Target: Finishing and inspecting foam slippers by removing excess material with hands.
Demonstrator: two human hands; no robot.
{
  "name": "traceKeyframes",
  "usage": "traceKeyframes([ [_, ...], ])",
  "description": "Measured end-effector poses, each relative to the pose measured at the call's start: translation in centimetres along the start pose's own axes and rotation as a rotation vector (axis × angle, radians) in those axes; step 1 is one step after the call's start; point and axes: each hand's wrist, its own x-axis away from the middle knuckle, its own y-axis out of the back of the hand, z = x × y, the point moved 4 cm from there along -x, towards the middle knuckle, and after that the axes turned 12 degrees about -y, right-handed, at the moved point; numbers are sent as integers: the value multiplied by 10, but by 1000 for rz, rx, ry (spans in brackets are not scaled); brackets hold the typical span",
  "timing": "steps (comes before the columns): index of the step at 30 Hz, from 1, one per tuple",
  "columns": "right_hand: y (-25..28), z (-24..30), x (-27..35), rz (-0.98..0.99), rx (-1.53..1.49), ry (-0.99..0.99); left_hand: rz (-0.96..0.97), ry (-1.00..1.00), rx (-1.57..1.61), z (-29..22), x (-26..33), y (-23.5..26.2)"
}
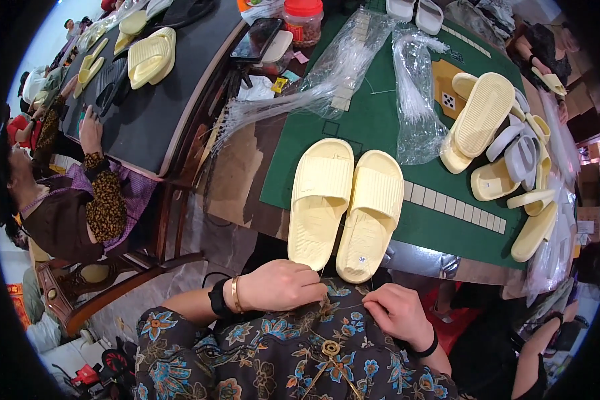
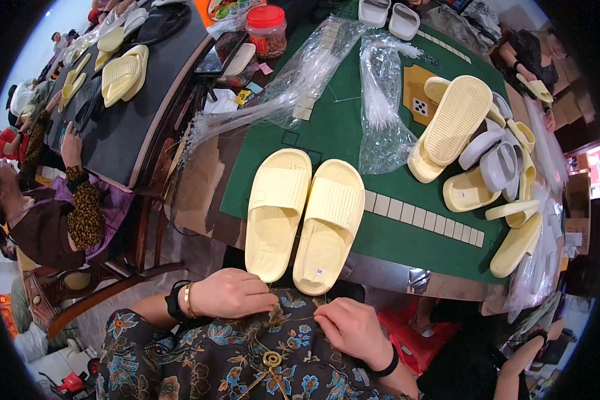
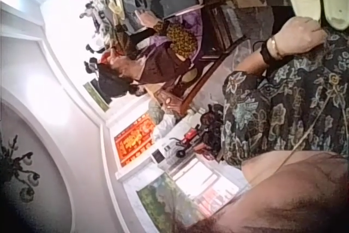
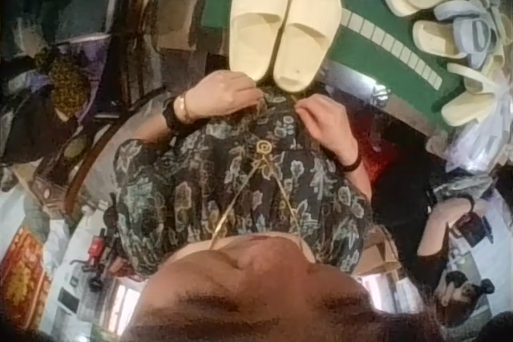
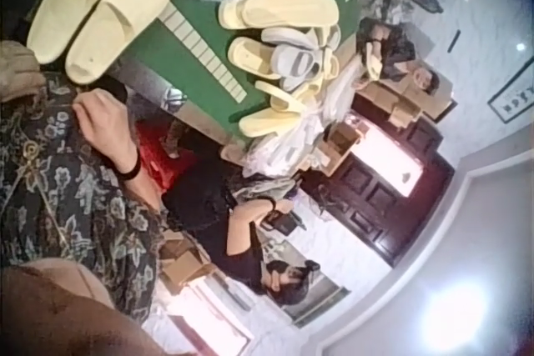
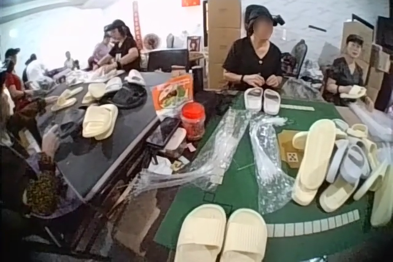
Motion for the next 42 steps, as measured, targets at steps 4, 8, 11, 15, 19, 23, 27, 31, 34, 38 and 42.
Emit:
traceKeyframes([
  [4,-3,-3,1,-2,1,-6,8,12,79,-2,0,-1],
  [8,-5,-5,-3,6,18,-3,-49,75,94,2,3,-3],
  [11,-8,-10,-10,-37,24,1,-69,153,10,9,0,9],
  [15,-13,-16,-26,-165,74,-15,-147,195,-128,31,2,9],
  [19,-18,-12,-48,-216,102,-20,-188,224,-255,52,2,7],
  [23,-16,-14,-70,-265,168,-36,-207,318,-326,71,-3,3],
  [27,-14,-17,-83,-361,180,-72,-328,297,-329,72,-11,11],
  [31,-10,-18,-83,-307,233,-125,-585,428,-165,81,-1,26],
  [34,1,-22,-79,-286,125,-130,-758,563,-51,99,10,41],
  [38,32,-15,-89,-361,36,-159,-830,740,140,142,23,53],
  [42,61,-15,-126,-429,52,-196,-762,836,128,171,22,61],
])
